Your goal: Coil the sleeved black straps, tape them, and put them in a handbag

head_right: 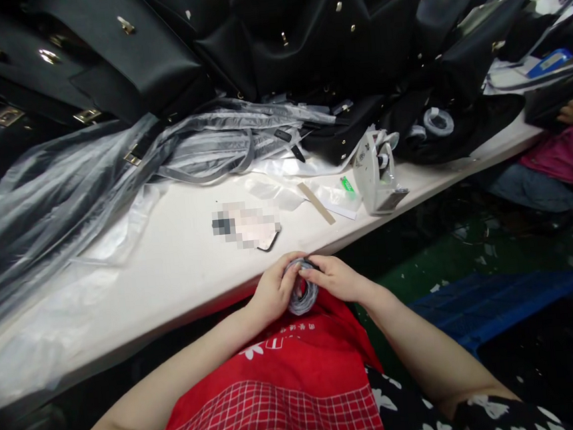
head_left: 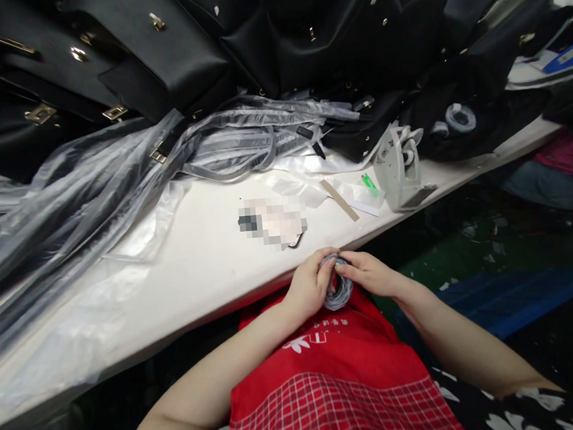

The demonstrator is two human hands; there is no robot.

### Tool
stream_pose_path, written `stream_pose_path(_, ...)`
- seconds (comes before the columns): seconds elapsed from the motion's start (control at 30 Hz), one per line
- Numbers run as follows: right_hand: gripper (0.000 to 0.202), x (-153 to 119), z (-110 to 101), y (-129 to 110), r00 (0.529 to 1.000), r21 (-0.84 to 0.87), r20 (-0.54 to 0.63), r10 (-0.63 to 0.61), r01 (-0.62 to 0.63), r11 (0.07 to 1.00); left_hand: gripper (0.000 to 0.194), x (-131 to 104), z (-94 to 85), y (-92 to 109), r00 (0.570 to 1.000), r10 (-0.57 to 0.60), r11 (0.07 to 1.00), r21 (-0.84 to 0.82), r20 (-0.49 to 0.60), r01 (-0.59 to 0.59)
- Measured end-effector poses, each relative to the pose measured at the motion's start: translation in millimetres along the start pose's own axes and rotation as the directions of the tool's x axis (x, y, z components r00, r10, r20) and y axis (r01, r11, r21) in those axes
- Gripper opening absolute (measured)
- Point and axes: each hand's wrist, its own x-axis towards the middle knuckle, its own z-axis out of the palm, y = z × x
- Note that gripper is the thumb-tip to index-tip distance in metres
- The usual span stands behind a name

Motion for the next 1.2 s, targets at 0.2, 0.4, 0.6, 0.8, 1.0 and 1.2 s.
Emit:
stream_pose_path(0.2,0.039,0,6,-2,0.996,-0.123,-0.078,-0.036,0.026,0.992,0.036,2,-0.3,-8,0.993,-0.095,0.969,-0.236,-0.069,0.076)
stream_pose_path(0.4,0.035,-1,-1,-16,0.945,-0.285,0.327,0.016,0.083,0.955,0.027,-9,-8.3,-2,0.989,-0.005,1.0,-0.005,0.15,0.006)
stream_pose_path(0.6,0.029,24,-30,-13,0.975,-0.468,-0.22,-0.04,-0.069,0.881,0.032,-27,-3.3,-15,0.99,-0.109,0.992,0.067,0.084,0.103)
stream_pose_path(0.8,0.026,74,-63,7,0.732,-0.741,-0.618,-0.287,-0.419,0.525,0.034,-26,-1.5,-18,0.992,-0.124,0.992,0.026,0.033,0.124)
stream_pose_path(1.0,0.025,81,-59,0,0.804,-0.82,-0.552,-0.219,-0.477,0.317,0.032,-26,-4.5,-19,0.989,-0.146,0.989,-0.009,0.023,0.146)
stream_pose_path(1.2,0.03,87,-56,-19,0.84,-0.836,-0.535,-0.089,-0.511,0.202,0.045,-25,-7.0,-21,0.989,-0.129,0.984,-0.114,0.073,0.137)
